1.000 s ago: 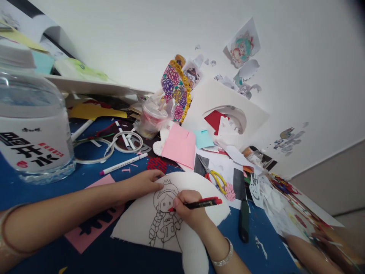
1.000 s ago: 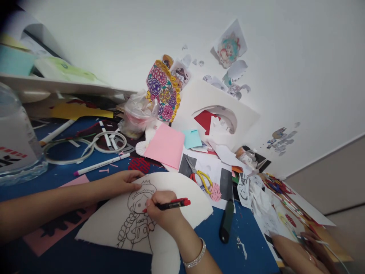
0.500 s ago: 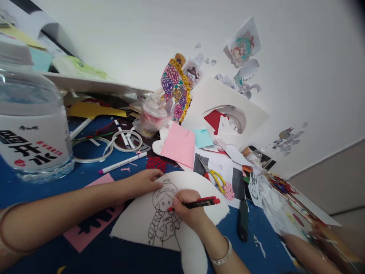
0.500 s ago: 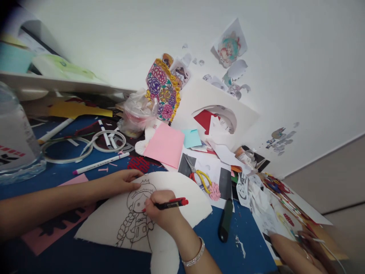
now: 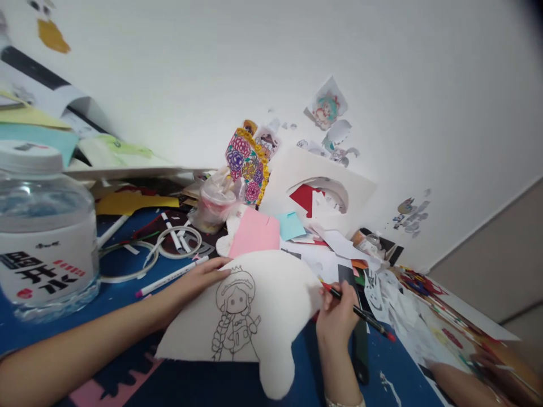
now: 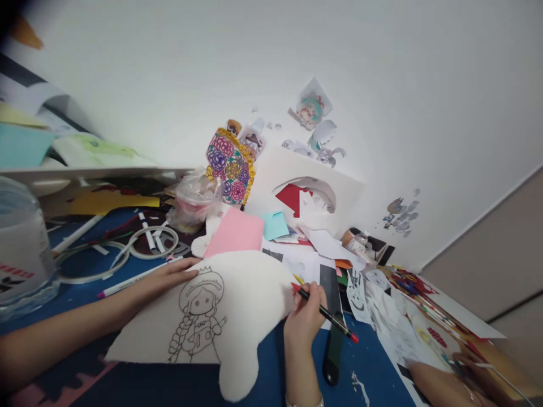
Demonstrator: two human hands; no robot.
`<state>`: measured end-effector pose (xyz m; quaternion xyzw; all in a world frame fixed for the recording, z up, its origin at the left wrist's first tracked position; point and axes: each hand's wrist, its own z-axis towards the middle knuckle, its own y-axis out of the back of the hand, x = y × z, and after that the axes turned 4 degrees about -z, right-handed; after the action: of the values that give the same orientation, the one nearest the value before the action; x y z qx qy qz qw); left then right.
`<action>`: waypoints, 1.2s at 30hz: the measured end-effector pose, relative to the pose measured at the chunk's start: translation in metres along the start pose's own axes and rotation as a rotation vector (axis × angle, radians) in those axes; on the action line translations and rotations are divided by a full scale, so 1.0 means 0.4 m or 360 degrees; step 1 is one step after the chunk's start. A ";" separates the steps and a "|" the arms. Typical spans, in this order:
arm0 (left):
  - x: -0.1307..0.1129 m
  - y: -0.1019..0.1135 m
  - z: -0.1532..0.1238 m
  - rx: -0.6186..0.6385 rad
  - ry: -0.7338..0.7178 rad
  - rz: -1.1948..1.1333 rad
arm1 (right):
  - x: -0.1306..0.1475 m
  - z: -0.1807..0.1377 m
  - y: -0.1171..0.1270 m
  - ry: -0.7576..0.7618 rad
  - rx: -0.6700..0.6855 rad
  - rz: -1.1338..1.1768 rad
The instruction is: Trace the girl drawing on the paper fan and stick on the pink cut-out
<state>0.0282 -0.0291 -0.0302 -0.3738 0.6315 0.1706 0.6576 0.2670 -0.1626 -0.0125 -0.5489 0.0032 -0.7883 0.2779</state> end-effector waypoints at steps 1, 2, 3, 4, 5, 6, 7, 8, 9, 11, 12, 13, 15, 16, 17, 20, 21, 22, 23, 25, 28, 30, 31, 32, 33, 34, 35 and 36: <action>-0.008 0.005 -0.001 -0.0063 -0.0010 -0.0011 | -0.002 0.011 0.007 0.0023 -0.0034 0.0000; -0.016 0.011 -0.002 -0.0133 -0.0031 -0.0023 | -0.005 0.020 0.013 0.0042 -0.0063 -0.0008; -0.023 0.015 -0.002 -0.0203 -0.0072 -0.0039 | -0.010 0.028 0.019 0.0061 -0.0087 -0.0026; -0.030 0.018 -0.002 -0.0259 -0.0132 -0.0066 | -0.016 0.035 0.024 0.0079 -0.0104 -0.0058; -0.038 0.021 -0.002 -0.0300 -0.0197 -0.0102 | -0.023 0.042 0.028 0.0100 -0.0116 -0.0104; -0.046 0.022 -0.003 -0.0328 -0.0254 -0.0145 | -0.032 0.047 0.031 0.0124 -0.0120 -0.0165; -0.054 0.024 -0.004 -0.0356 -0.0297 -0.0192 | -0.040 0.052 0.032 0.0150 -0.0111 -0.0244; -0.063 0.025 -0.005 -0.0395 -0.0332 -0.0237 | -0.050 0.055 0.032 0.0182 -0.0082 -0.0333; -0.071 0.027 -0.006 -0.0447 -0.0363 -0.0275 | -0.059 0.056 0.030 0.0222 -0.0033 -0.0429; -0.085 0.035 -0.006 -0.0550 -0.0443 -0.0330 | -0.075 0.054 0.023 0.0319 0.0124 -0.0616; -0.091 0.040 -0.006 -0.0584 -0.0488 -0.0342 | -0.081 0.051 0.017 0.0370 0.0224 -0.0696; -0.096 0.046 -0.005 -0.0609 -0.0522 -0.0330 | -0.087 0.046 0.011 0.0419 0.0328 -0.0763; -0.104 0.058 -0.004 -0.0633 -0.0522 -0.0250 | -0.094 0.035 -0.001 0.0503 0.0517 -0.0867; -0.107 0.063 -0.005 -0.0632 -0.0494 -0.0203 | -0.096 0.029 -0.006 0.0536 0.0587 -0.0908; -0.109 0.066 -0.005 -0.0622 -0.0456 -0.0162 | -0.098 0.025 -0.009 0.0563 0.0633 -0.0944; -0.110 0.069 -0.005 -0.0529 -0.0344 -0.0107 | -0.104 0.023 -0.008 0.0597 0.0658 -0.1032; -0.109 0.069 -0.005 -0.0501 -0.0309 -0.0091 | -0.106 0.026 -0.005 0.0595 0.0649 -0.1053; -0.108 0.070 -0.003 -0.0478 -0.0274 -0.0067 | -0.109 0.030 0.000 0.0588 0.0641 -0.1068; -0.106 0.072 -0.001 -0.0463 -0.0244 -0.0035 | -0.112 0.036 0.005 0.0579 0.0630 -0.1074; -0.102 0.079 0.004 -0.0458 -0.0210 0.0063 | -0.119 0.049 0.017 0.0558 0.0591 -0.1064; -0.097 0.095 0.012 -0.0506 -0.0236 0.0317 | -0.132 0.069 0.036 0.0520 0.0473 -0.0992; -0.096 0.105 0.016 -0.0538 -0.0286 0.0531 | -0.141 0.080 0.047 0.0467 0.0360 -0.0923; -0.095 0.109 0.017 -0.0553 -0.0318 0.0635 | -0.146 0.084 0.052 0.0426 0.0294 -0.0887; -0.095 0.112 0.018 -0.0564 -0.0352 0.0732 | -0.151 0.087 0.056 0.0377 0.0221 -0.0852; -0.094 0.114 0.019 -0.0574 -0.0386 0.0821 | -0.156 0.089 0.059 0.0324 0.0145 -0.0818; -0.093 0.115 0.021 -0.0584 -0.0418 0.0905 | -0.160 0.090 0.061 0.0273 0.0074 -0.0786; -0.091 0.117 0.022 -0.0590 -0.0447 0.0983 | -0.164 0.090 0.062 0.0229 0.0014 -0.0754; -0.089 0.118 0.024 -0.0588 -0.0472 0.1058 | -0.166 0.090 0.062 0.0194 -0.0030 -0.0722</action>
<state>-0.0031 0.0176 -0.0100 -0.2325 0.5748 0.5366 0.5723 0.3250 -0.1434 -0.0634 -0.4894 -0.0961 -0.8623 0.0877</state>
